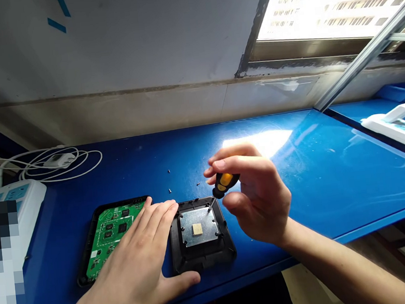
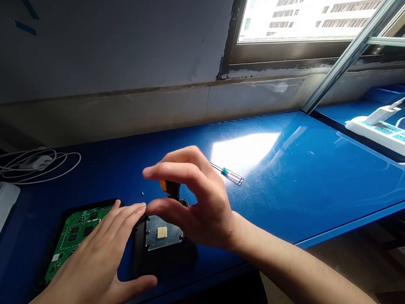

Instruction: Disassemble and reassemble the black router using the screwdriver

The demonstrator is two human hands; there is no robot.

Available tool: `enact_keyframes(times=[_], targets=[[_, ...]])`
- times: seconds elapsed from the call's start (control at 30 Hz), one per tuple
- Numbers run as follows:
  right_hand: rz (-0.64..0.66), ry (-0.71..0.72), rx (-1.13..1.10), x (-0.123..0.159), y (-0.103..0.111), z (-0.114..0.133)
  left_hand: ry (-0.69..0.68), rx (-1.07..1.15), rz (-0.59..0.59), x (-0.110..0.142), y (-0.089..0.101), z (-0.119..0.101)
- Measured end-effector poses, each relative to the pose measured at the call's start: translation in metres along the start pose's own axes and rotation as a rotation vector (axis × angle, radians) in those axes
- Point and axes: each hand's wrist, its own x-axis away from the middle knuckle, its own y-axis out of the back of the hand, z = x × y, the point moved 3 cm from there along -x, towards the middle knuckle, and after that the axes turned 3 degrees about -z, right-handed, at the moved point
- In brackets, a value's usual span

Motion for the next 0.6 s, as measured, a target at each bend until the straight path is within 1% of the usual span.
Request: enact_keyframes(times=[0.1,0.2,0.33,0.43,0.5,0.6], targets=[[-0.051,0.008,0.050,-0.0027,0.0020,0.0010,-0.001,-0.012,0.012,-0.0007,0.0012,-0.0001],[-0.075,-0.026,0.078,-0.0026,0.0030,0.0016,-0.009,-0.025,0.018,-0.0018,0.0024,-0.0010],[-0.074,-0.107,-0.007,0.0010,0.0024,0.0010,-0.002,-0.026,0.023,-0.0019,0.0021,-0.0016],[-0.058,-0.065,-0.012,0.0009,0.0024,0.0024,0.001,-0.016,0.019,-0.0016,0.0009,-0.0013],[-0.071,-0.020,0.065,-0.0004,0.0039,0.0037,-0.006,-0.016,0.015,-0.0017,0.0005,-0.0010],[-0.089,-0.011,0.140,-0.0013,0.0054,0.0047,-0.015,-0.020,0.019,-0.0022,0.0007,-0.0005]])
